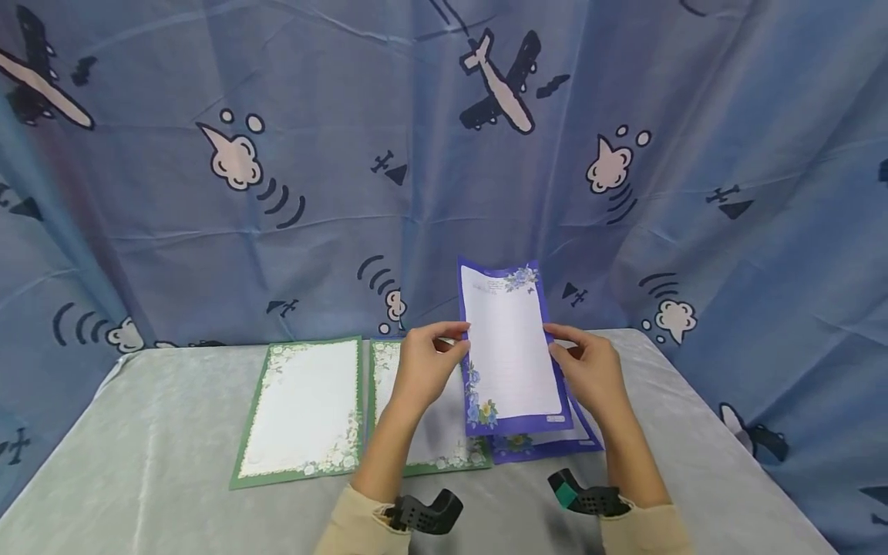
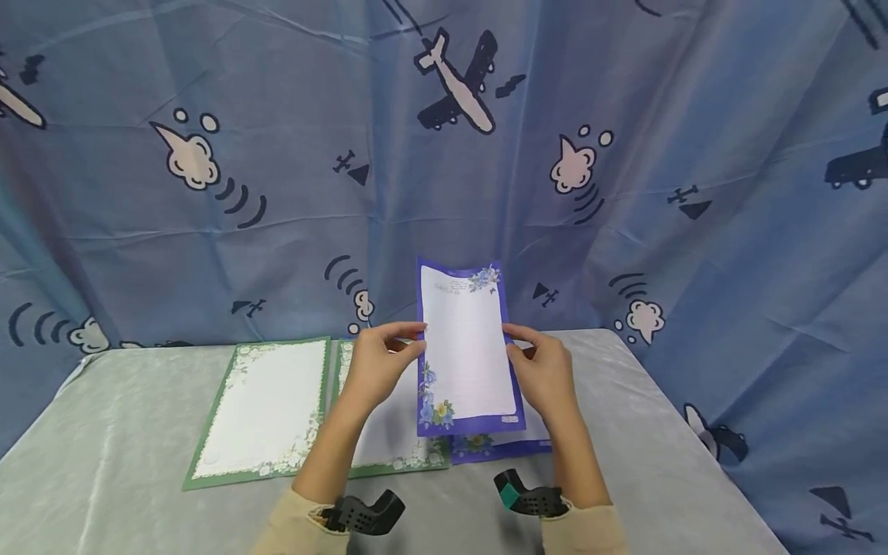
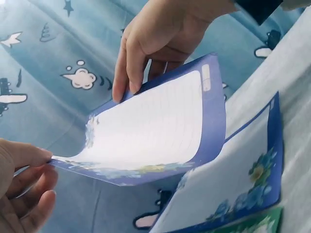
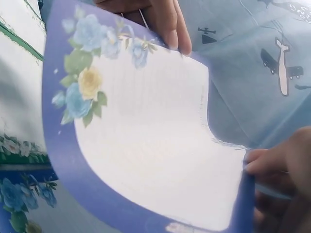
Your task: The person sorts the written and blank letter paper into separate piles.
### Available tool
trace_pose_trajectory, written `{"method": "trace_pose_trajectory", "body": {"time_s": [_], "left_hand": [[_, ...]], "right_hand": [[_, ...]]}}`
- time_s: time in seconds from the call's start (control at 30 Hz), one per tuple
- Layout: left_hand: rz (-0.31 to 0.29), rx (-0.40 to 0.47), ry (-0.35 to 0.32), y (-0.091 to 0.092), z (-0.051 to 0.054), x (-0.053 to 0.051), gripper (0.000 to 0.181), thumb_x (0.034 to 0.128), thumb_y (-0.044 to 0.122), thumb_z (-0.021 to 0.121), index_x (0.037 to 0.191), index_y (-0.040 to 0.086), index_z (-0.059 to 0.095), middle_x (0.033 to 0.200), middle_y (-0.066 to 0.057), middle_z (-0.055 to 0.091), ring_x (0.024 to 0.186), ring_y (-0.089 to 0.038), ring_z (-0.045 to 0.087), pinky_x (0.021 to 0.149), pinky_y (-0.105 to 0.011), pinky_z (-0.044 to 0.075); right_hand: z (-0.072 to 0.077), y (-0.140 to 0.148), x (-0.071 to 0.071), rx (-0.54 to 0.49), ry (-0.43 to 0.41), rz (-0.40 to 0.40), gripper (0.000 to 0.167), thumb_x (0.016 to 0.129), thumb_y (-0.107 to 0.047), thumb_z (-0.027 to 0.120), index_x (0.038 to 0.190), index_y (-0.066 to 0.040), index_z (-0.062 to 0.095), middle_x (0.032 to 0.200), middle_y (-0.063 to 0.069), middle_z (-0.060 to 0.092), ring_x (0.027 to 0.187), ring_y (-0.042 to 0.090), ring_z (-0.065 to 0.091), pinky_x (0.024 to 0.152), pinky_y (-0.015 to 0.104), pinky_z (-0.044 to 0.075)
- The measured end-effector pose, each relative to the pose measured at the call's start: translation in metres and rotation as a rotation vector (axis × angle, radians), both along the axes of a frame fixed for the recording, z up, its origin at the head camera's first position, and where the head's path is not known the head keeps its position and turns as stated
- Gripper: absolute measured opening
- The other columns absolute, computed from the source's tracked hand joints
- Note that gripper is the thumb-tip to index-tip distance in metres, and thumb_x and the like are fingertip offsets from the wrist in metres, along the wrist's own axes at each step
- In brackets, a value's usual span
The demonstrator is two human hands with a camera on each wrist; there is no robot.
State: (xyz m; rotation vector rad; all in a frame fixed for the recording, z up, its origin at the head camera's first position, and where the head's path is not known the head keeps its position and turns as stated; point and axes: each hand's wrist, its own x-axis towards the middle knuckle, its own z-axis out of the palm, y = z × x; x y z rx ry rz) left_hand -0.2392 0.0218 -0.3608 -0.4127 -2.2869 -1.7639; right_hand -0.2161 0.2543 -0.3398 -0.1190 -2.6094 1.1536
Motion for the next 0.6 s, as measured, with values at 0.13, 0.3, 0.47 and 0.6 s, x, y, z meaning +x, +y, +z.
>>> {"method": "trace_pose_trajectory", "body": {"time_s": [0.13,0.3,0.47,0.6], "left_hand": [[-0.008,-0.011,-0.008,0.008,-0.009,0.001,0.024,0.0931,0.011,0.071,0.117,0.01,0.076,0.105,-0.008,0.076,0.086,-0.02,0.069,0.066,-0.024,0.054],[0.01,-0.052,-0.014,0.012,-0.02,0.0,0.023,0.0927,0.011,0.072,0.115,0.009,0.076,0.102,-0.008,0.076,0.083,-0.018,0.068,0.061,-0.022,0.05],[0.017,-0.075,-0.014,0.016,-0.027,-0.004,0.023,0.0922,0.011,0.072,0.115,0.009,0.077,0.101,-0.008,0.076,0.08,-0.017,0.069,0.06,-0.022,0.05],[0.027,-0.106,-0.024,0.021,-0.035,-0.006,0.024,0.0923,0.011,0.072,0.115,0.01,0.077,0.1,-0.006,0.077,0.077,-0.014,0.067,0.06,-0.022,0.05]], "right_hand": [[0.0,0.003,0.0,0.029,0.008,-0.017,0.036,0.101,-0.01,0.054,0.135,-0.007,0.065,0.131,0.022,0.065,0.077,0.024,0.056,0.055,0.022,0.046],[-0.005,0.006,-0.001,0.058,0.016,-0.033,0.036,0.1,-0.009,0.053,0.133,-0.006,0.066,0.129,0.023,0.066,0.079,0.025,0.06,0.057,0.022,0.048],[-0.007,0.012,-0.001,0.084,0.046,-0.059,0.036,0.098,-0.006,0.053,0.131,-0.004,0.068,0.116,0.025,0.07,0.071,0.023,0.058,0.053,0.025,0.044],[-0.013,0.016,-0.006,0.108,0.061,-0.084,0.036,0.096,-0.004,0.052,0.128,-0.003,0.069,0.108,0.024,0.071,0.066,0.022,0.054,0.05,0.026,0.039]]}}
